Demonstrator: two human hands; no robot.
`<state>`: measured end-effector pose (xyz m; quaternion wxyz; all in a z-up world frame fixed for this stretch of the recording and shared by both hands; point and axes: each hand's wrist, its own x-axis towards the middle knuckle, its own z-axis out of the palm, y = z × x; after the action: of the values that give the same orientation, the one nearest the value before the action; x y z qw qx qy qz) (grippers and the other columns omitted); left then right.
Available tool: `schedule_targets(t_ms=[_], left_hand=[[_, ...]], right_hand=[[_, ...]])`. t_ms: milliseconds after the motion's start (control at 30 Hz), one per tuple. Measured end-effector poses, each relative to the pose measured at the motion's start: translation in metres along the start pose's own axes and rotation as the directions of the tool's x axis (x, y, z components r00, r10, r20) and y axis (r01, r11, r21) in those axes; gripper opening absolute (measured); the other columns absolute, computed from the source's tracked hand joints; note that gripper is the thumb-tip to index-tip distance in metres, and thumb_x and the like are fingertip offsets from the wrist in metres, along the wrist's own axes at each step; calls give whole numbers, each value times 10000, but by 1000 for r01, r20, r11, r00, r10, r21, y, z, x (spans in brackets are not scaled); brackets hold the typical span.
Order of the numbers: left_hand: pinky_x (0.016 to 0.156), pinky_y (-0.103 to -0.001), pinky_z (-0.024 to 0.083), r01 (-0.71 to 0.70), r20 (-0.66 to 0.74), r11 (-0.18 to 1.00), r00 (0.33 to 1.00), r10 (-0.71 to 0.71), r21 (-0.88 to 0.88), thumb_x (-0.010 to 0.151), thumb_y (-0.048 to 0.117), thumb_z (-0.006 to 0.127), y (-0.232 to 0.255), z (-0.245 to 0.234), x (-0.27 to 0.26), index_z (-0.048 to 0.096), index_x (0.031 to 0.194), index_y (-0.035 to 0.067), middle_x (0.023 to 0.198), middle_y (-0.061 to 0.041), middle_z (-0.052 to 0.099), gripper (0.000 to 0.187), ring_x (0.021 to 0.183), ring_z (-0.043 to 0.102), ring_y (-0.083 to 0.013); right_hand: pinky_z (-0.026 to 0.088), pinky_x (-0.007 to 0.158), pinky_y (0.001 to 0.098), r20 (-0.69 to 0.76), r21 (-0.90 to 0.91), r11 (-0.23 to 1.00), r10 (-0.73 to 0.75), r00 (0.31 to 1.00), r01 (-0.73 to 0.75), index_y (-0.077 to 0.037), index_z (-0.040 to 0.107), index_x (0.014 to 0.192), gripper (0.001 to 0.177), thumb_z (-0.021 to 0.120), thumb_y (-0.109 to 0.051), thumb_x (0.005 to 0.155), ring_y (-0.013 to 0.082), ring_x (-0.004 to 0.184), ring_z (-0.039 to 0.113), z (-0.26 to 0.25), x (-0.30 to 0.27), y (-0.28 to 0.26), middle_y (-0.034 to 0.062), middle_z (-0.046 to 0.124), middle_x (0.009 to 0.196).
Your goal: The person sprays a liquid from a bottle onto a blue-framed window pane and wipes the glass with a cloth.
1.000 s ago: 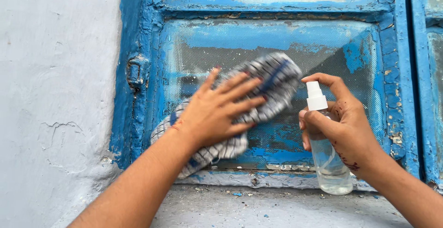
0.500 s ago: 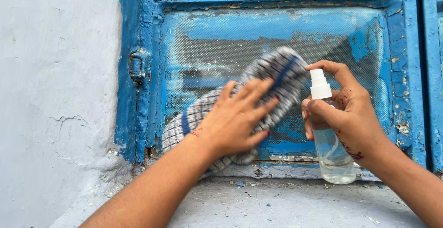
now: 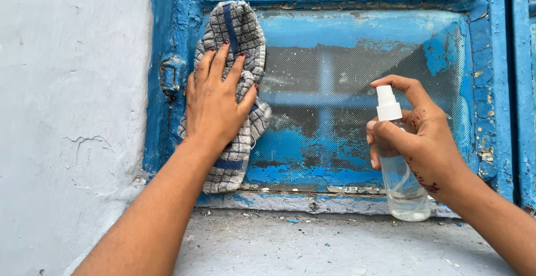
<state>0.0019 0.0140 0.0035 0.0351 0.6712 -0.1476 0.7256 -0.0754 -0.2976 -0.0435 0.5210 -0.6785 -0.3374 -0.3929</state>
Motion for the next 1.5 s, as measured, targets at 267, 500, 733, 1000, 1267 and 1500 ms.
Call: schedule_targets(t_ms=[267, 500, 733, 1000, 1267, 1500], left_hand=[[1140, -629, 165, -220, 123, 972, 966, 228, -77, 811, 522, 631, 57, 8, -10, 501, 1450, 44, 1583, -215, 286, 808, 1473, 217, -325], [1207, -575, 225, -639, 333, 711, 629, 703, -295, 802, 476, 669, 109, -3, -36, 570, 1409, 316, 1638, -39, 334, 635, 1519, 297, -209], [1150, -590, 244, -308, 178, 951, 935, 305, -11, 889, 449, 643, 36, -4, 4, 512, 1454, 284, 1604, -49, 341, 603, 1475, 287, -278], [1133, -610, 151, -136, 165, 986, 975, 150, -93, 850, 408, 651, 46, 0, -3, 540, 1458, 190, 1631, -185, 297, 655, 1509, 220, -355], [1214, -541, 249, -693, 331, 629, 536, 777, -352, 863, 373, 643, 90, -2, -31, 610, 1398, 296, 1632, -27, 373, 542, 1517, 328, -237], [1179, -495, 273, -185, 107, 982, 977, 187, -28, 970, 405, 584, 10, -7, 9, 537, 1467, 174, 1612, -148, 346, 551, 1474, 309, -355]], right_hand=[[608, 510, 402, 72, 17, 996, -83, 994, 82, -156, 463, 1497, 645, 623, -7, 890, 226, 528, 684, -9, 7, 19, 136, 678, 776], [574, 487, 387, 15, -39, 997, -59, 998, 60, -177, 479, 1443, 633, 632, -38, 845, 198, 527, 659, -4, 1, 12, 114, 668, 739], [601, 478, 405, 38, -63, 986, -153, 988, 155, -174, 476, 1484, 651, 652, -39, 872, 228, 503, 681, -9, 8, 13, 132, 677, 752], [597, 471, 406, 74, -34, 987, -152, 986, 155, -179, 472, 1482, 646, 650, -28, 880, 224, 506, 671, -6, 4, 11, 127, 663, 756], [568, 499, 362, 47, 13, 987, -161, 986, 160, -158, 454, 1435, 642, 634, -4, 838, 186, 533, 651, 3, 1, -6, 114, 662, 746], [567, 470, 376, 28, 52, 982, -182, 983, 180, -174, 436, 1442, 642, 612, -24, 843, 196, 499, 642, 0, -3, -16, 104, 642, 724]])
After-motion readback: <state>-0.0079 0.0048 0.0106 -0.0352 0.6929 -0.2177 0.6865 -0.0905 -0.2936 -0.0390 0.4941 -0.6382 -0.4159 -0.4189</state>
